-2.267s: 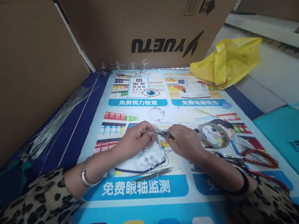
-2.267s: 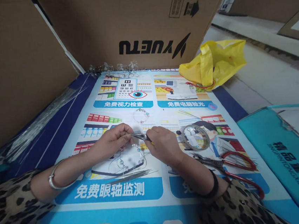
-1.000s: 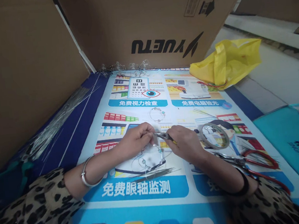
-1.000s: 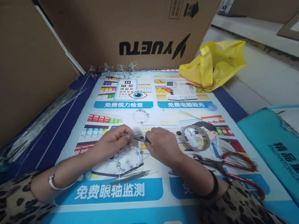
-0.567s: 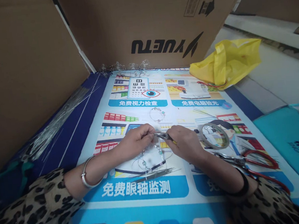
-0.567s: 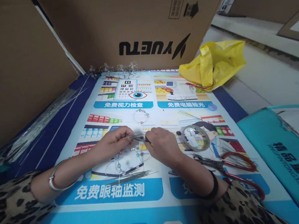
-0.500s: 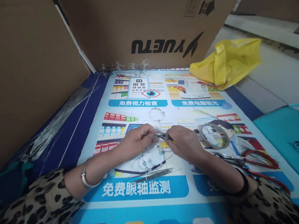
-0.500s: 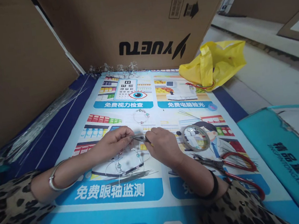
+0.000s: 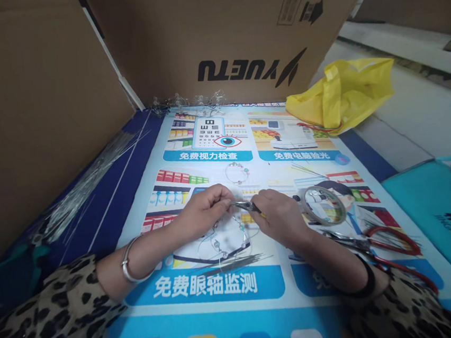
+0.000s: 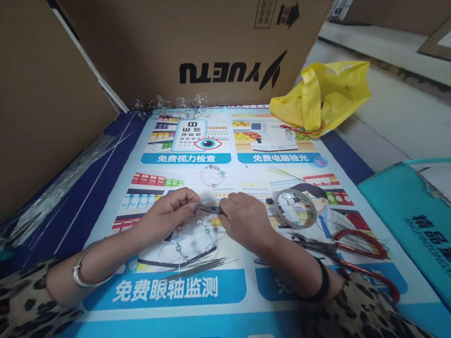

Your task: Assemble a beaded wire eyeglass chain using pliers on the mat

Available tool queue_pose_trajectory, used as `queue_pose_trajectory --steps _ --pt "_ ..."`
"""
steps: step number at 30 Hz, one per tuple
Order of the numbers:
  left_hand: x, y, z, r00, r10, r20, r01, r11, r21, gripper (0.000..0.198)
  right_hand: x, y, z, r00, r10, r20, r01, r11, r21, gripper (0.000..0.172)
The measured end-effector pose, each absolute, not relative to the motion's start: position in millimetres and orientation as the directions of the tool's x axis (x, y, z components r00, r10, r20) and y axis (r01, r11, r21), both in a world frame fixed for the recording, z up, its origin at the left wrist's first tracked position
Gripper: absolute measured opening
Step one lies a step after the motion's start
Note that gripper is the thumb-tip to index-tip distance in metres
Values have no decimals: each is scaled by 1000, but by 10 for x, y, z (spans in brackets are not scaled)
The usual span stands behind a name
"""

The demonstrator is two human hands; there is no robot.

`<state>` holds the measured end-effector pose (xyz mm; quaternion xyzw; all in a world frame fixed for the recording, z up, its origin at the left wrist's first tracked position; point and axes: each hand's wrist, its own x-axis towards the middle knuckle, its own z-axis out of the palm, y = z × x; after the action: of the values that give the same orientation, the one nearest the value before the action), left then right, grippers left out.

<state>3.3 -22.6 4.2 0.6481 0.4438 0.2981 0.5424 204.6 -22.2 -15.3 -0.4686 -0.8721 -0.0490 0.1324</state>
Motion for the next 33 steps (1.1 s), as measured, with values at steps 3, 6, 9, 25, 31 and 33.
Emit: queue_pose_trajectory --steps 3,6,9,25,31,33 --pt "32 -222 59 408 908 -93 287 -31 957 10 2048 -219 -156 -505 818 275 841 538 -57 13" --pt "31 -219 66 404 910 -91 337 -55 940 11 2044 -218 -151 -499 826 261 846 530 -61 13" --pt "26 -216 41 415 906 -83 365 -82 927 9 2047 -217 -153 -495 828 262 847 527 -64 14" --pt "33 -232 -46 499 863 -75 473 -199 858 20 2052 -213 -159 -491 834 251 849 522 -75 16" --pt "21 -230 -10 534 844 -48 522 -285 804 9 2054 -211 -164 -493 831 258 847 526 -74 17" --pt "14 -227 -4 550 834 -45 521 -300 799 8 2054 -212 -165 -496 827 263 844 531 -77 17"
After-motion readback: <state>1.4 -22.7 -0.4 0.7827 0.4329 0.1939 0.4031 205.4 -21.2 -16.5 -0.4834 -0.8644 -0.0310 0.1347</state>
